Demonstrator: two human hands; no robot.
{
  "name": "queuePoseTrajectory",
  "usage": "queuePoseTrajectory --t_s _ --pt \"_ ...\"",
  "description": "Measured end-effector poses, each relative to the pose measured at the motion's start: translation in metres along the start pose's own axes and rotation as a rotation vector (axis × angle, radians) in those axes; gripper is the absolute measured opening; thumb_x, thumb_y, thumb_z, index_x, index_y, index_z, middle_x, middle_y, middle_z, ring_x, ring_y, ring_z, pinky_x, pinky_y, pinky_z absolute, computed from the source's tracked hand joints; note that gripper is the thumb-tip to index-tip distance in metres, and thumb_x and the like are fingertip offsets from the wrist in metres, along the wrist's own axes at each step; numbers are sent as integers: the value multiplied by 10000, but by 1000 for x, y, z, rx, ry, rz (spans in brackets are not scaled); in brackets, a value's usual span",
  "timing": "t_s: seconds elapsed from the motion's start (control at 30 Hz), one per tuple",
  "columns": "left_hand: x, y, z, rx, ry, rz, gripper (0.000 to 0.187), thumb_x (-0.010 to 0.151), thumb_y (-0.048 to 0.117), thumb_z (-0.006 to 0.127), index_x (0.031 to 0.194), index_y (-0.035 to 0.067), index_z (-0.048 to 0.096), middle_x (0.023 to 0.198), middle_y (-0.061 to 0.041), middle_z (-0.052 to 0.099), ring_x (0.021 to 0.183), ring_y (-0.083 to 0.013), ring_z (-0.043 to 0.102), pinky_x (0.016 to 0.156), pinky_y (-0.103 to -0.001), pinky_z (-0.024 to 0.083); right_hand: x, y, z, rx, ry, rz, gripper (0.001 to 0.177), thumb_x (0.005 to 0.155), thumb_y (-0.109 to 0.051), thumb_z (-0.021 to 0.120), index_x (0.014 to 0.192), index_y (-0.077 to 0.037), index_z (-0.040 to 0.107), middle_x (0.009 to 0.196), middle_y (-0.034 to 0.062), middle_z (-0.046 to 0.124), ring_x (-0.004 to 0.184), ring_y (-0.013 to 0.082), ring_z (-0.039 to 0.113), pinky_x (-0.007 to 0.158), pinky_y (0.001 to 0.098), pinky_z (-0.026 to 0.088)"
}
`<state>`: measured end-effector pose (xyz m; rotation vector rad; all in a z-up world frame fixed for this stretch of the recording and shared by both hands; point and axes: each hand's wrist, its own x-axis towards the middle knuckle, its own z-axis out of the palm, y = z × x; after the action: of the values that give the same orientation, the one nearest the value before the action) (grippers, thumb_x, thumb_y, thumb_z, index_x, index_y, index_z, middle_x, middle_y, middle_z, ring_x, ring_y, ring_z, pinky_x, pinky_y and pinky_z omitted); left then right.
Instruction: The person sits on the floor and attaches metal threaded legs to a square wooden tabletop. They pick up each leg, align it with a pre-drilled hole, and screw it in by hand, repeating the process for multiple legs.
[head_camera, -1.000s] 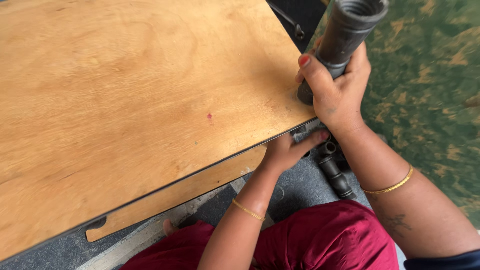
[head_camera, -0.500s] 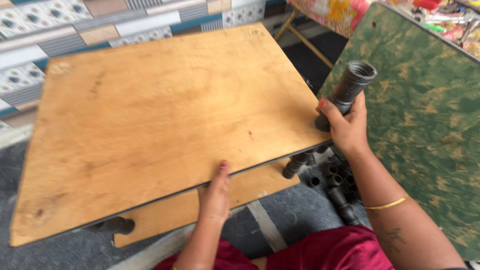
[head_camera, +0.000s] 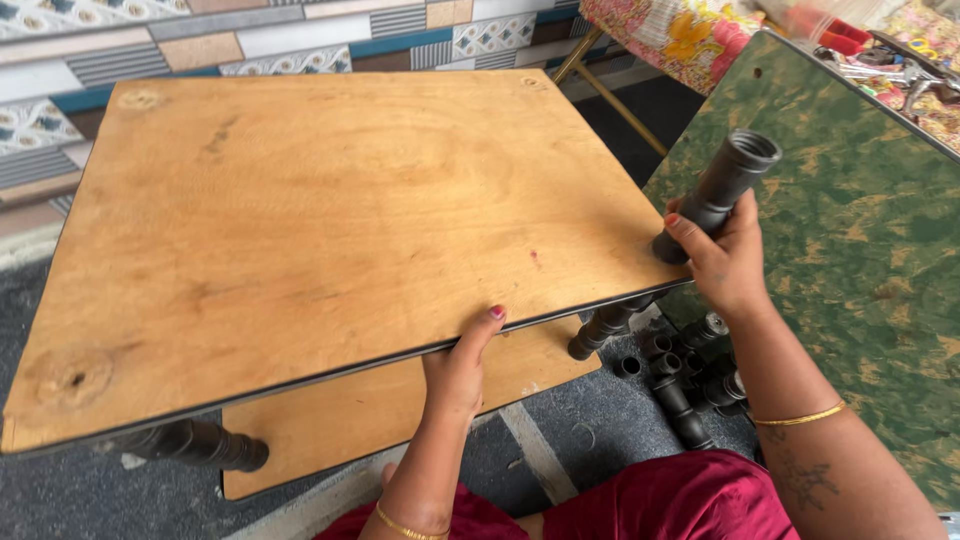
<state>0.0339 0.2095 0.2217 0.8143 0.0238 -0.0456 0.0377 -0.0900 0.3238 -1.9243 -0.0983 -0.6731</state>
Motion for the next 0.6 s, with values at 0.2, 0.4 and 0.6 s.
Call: queuePoseTrajectory --t_s 0.2,0.4,0.6 --pt "-3 14 15 -12 -40 71 307 838 36 807 1103 -51 679 1016 -116 707 908 -194 678 815 -321 555 2 -14 -15 -296 -40 425 653 918 -301 771 1420 -43 444 1204 134 671 1090 239 659 898 366 514" --pt "1 35 41 44 -56 258 401 823 24 806 1180 -31 631 1094 -80 686 959 -157 673 845 -301 574 20 -18 -18 -526 -159 567 523 941 -395 694 1290 -8 652 1083 143 728 940 266 681 799 437 543" --pt "1 44 45 -15 -16 254 388 825 -3 762 1189 -41 632 1098 -91 681 970 -147 666 847 -283 556 17 -37 -8 -654 -162 539 490 959 -374 704 1310 -36 652 1059 151 739 912 222 676 824 368 517"
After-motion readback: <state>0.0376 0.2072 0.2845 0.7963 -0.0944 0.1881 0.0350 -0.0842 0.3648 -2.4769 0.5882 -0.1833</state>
